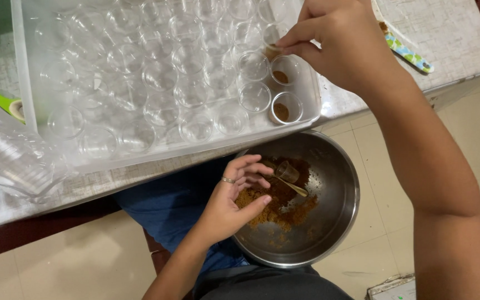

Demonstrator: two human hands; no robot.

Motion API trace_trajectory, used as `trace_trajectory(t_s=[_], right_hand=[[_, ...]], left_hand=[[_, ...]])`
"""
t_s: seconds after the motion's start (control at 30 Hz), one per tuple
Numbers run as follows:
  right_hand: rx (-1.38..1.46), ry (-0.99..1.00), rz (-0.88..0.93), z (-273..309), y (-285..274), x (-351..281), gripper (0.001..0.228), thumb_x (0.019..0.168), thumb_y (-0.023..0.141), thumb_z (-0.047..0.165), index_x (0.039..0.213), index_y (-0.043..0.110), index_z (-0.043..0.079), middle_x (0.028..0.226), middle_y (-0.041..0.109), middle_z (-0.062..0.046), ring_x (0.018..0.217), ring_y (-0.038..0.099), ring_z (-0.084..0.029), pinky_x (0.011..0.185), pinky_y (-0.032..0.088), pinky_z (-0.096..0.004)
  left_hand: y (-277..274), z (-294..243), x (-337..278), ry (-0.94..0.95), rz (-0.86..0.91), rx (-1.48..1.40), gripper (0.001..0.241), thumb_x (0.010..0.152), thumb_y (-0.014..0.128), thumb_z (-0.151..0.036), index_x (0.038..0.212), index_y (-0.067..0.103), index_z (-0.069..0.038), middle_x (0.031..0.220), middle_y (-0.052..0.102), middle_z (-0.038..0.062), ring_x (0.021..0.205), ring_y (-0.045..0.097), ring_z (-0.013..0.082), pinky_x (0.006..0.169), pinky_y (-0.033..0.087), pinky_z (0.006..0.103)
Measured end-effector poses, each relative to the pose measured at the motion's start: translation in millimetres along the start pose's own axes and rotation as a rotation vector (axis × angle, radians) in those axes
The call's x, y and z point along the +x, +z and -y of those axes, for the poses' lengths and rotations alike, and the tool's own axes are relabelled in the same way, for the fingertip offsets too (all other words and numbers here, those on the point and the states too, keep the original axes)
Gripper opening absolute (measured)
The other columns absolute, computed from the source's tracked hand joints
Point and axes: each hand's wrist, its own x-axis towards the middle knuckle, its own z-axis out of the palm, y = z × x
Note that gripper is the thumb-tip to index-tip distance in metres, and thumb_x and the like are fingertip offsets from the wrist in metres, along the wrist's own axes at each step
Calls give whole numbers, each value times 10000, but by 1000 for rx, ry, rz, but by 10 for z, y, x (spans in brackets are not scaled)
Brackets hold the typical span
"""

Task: Filling small plastic cups with a brown powder mixture and packing it down using another cup.

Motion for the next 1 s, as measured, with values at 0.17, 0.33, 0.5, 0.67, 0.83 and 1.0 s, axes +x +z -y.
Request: trace_trajectory(t_s=[0.17,0.33,0.5,0.67,0.83,1.0], right_hand=[[-103,-43,-42,146,-121,-111,186,919,788,-55,1094,790,7,938,665,-100,845,636,-228,735,489,-367],[-185,-22,-221,315,-70,-740,320,927,679,-209,1134,758,21,1027,708,-127,934,667,-276,773,504,-429],[213,202,-316,786,361,-1656,426,945,850,96,1260,574,20,1187,677,-154,1012,713,-207,785,628,-303],[265,653,354,1153,501,-1779,288,818,700,17,1100,729,73,1050,740,-111,855,723,-247,766,577,-377],[120,400,699,1236,815,-1915,250,800,731,231,983,723,60,981,718,-130,912,704,-344,779,545,-452],[-238,464,975,1261,1136,-2198,326,792,674,95,1114,707,57,1042,705,-112,943,707,-277,759,579,-381]], left_hand=[[-16,12,-38,-4,28,4,492,941,713,8,1393,525,-45,1313,629,105,1154,646,173,1051,545,346],[-35,13,-86,-28,6,-48,345,975,661,25,1310,597,-30,1306,637,86,1154,635,159,1040,533,317],[-51,63,-117,-59,-38,-66,315,993,620,44,1301,590,-18,1281,641,89,1163,634,156,1006,538,310],[-82,253,-139,-42,-111,-194,293,1021,571,76,1301,552,-10,1269,638,114,1153,626,167,1019,517,307],[-171,401,-140,43,-245,-337,272,1031,533,75,1283,554,-23,1187,654,111,1079,659,194,981,571,337],[-221,447,-175,-42,-339,-391,198,1053,498,60,1220,590,9,1149,660,123,997,671,219,789,475,278]])
